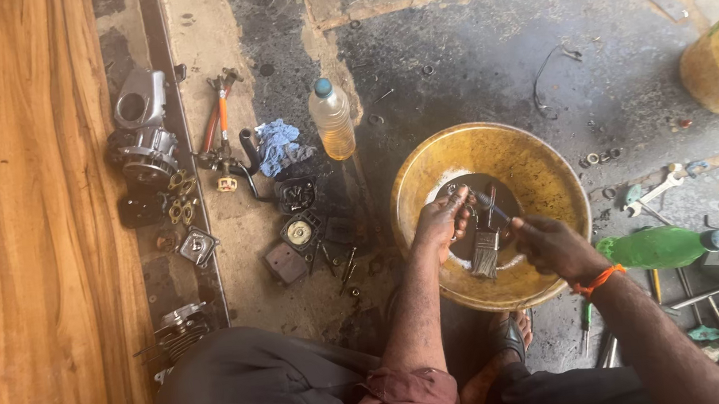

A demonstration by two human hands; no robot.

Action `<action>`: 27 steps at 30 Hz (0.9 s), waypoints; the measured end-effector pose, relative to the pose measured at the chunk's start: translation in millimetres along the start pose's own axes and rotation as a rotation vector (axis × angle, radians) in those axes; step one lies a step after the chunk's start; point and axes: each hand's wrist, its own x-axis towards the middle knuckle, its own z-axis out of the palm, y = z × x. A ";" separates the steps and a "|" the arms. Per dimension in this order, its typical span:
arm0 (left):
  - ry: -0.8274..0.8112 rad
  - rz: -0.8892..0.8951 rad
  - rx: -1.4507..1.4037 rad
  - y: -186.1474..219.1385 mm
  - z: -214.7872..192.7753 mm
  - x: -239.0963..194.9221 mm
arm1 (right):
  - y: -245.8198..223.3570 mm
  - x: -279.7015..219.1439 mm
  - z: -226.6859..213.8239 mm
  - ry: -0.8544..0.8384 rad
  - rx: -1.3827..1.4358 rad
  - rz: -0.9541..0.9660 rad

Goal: The person cleans mechanical engine components in a bowl of fluid and uses a thin wire to clear internal passages.

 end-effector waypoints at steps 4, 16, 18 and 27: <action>-0.095 -0.034 0.094 -11.2 12.2 -0.5 | 16.0 -6.5 6.6 -0.092 0.314 -0.023; -0.089 -0.169 -0.019 -24.2 11.2 21.3 | -20.0 -50.5 21.3 0.496 -1.128 -0.280; -0.072 -0.097 0.026 -20.6 13.6 22.4 | -15.9 -41.0 30.7 0.461 -0.971 -0.126; -0.272 0.039 -0.039 -19.7 14.5 15.5 | 15.7 -20.9 14.4 -0.290 0.731 0.146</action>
